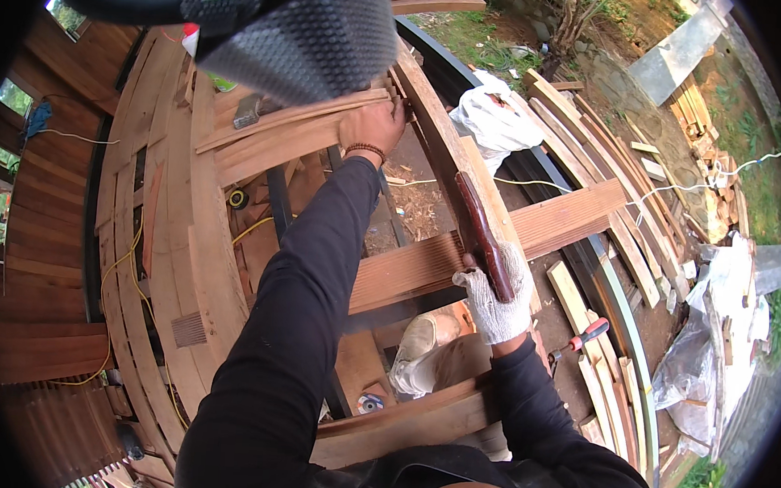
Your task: The person assembles a wooden structure by picking up wooden planks and placing them onto a metal frame. They use a hammer to tap the planks into position and adjust their placement to fit the frame.
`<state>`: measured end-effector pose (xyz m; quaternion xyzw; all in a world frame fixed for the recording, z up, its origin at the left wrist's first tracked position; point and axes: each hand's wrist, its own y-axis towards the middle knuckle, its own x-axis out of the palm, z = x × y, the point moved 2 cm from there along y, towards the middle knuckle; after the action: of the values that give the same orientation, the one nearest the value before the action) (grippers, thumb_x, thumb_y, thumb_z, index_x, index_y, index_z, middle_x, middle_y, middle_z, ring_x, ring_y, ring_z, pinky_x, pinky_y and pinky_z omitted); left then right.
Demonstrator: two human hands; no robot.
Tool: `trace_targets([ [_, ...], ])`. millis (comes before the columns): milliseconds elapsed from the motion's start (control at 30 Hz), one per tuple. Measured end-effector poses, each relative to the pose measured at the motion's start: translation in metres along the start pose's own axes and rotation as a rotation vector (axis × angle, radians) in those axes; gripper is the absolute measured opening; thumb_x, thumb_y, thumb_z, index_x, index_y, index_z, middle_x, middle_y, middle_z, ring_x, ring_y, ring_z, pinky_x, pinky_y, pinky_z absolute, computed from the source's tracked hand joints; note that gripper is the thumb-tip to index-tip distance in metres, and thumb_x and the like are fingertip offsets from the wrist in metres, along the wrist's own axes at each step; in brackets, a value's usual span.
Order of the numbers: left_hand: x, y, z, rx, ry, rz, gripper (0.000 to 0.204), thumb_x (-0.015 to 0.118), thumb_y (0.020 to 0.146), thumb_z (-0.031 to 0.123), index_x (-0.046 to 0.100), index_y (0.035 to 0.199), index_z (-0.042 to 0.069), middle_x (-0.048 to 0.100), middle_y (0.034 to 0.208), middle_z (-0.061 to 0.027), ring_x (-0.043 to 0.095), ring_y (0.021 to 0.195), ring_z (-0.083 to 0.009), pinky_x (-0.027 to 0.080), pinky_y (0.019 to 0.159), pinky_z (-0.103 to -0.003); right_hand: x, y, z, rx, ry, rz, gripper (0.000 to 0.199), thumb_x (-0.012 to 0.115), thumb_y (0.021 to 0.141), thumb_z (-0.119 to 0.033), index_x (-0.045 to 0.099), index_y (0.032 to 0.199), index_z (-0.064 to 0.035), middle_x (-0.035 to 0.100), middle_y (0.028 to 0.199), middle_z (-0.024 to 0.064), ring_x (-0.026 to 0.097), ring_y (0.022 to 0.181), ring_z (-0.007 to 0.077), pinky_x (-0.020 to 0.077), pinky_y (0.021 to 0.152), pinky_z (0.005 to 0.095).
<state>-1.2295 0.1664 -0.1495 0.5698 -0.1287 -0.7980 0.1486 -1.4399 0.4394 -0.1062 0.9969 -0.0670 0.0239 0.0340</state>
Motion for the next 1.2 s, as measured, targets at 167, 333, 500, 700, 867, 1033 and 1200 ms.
trace_targets([
  [167,0.004,-0.001,-0.002,0.011,0.017,0.052,0.049,0.056,0.098,0.053,0.078,0.077,0.015,0.073,0.073,-0.016,0.073,0.071,-0.0373,0.056,0.063,-0.051,-0.009,-0.006,0.002,-0.129,-0.219,-0.055,0.032,0.081,0.087,-0.008,0.065,0.112,0.0034,0.074,0.093,0.0099,0.071,0.081,0.0182,0.0562,0.074,0.0304],
  [333,0.002,0.003,-0.003,-0.004,0.016,0.034,0.047,0.057,0.098,0.051,0.079,0.079,0.014,0.073,0.074,-0.0164,0.073,0.069,-0.0372,0.056,0.063,-0.051,-0.03,-0.042,-0.034,-0.035,-0.287,-0.086,0.039,0.082,0.089,-0.014,0.064,0.119,0.0038,0.074,0.099,0.0093,0.073,0.092,0.0165,0.0574,0.077,0.0304],
  [500,0.004,0.003,0.0,0.016,0.009,0.062,0.051,0.055,0.098,0.054,0.08,0.079,0.014,0.074,0.077,-0.0162,0.074,0.072,-0.0372,0.057,0.065,-0.052,-0.03,-0.035,-0.016,-0.057,-0.281,-0.061,0.04,0.082,0.088,-0.019,0.067,0.118,0.0024,0.075,0.096,0.0088,0.072,0.085,0.0176,0.0558,0.074,0.0311],
  [700,0.0,0.001,-0.002,-0.039,0.009,-0.029,0.053,0.052,0.099,0.055,0.08,0.081,0.014,0.075,0.08,-0.0164,0.074,0.075,-0.0376,0.057,0.067,-0.052,-0.013,-0.017,-0.015,0.005,-0.121,-0.046,0.037,0.08,0.09,-0.017,0.066,0.117,0.0024,0.075,0.1,0.0109,0.074,0.09,0.0189,0.057,0.074,0.0307],
  [867,0.002,0.004,-0.001,-0.029,0.017,-0.011,0.053,0.051,0.1,0.056,0.08,0.082,0.014,0.075,0.079,-0.0164,0.074,0.075,-0.0381,0.057,0.067,-0.053,-0.03,-0.066,-0.034,-0.059,-0.434,-0.07,0.033,0.079,0.091,-0.019,0.068,0.113,0.002,0.074,0.103,0.013,0.076,0.095,0.024,0.0584,0.079,0.0339],
  [1033,-0.001,0.002,-0.001,-0.024,0.004,-0.022,0.053,0.052,0.1,0.055,0.08,0.081,0.014,0.075,0.078,-0.0164,0.074,0.074,-0.0378,0.057,0.066,-0.052,0.0,-0.001,-0.007,-0.116,-0.211,-0.023,0.026,0.08,0.088,-0.013,0.068,0.106,0.0016,0.072,0.084,0.0103,0.071,0.076,0.0214,0.0549,0.068,0.0351],
  [1200,-0.001,0.002,0.0,-0.015,0.001,0.022,0.05,0.054,0.099,0.051,0.079,0.079,0.012,0.074,0.076,-0.0161,0.073,0.07,-0.0377,0.055,0.065,-0.052,-0.032,-0.063,-0.041,-0.019,-0.521,-0.055,0.037,0.083,0.086,-0.016,0.067,0.113,0.0028,0.074,0.094,0.0079,0.072,0.081,0.0155,0.0577,0.073,0.0297],
])
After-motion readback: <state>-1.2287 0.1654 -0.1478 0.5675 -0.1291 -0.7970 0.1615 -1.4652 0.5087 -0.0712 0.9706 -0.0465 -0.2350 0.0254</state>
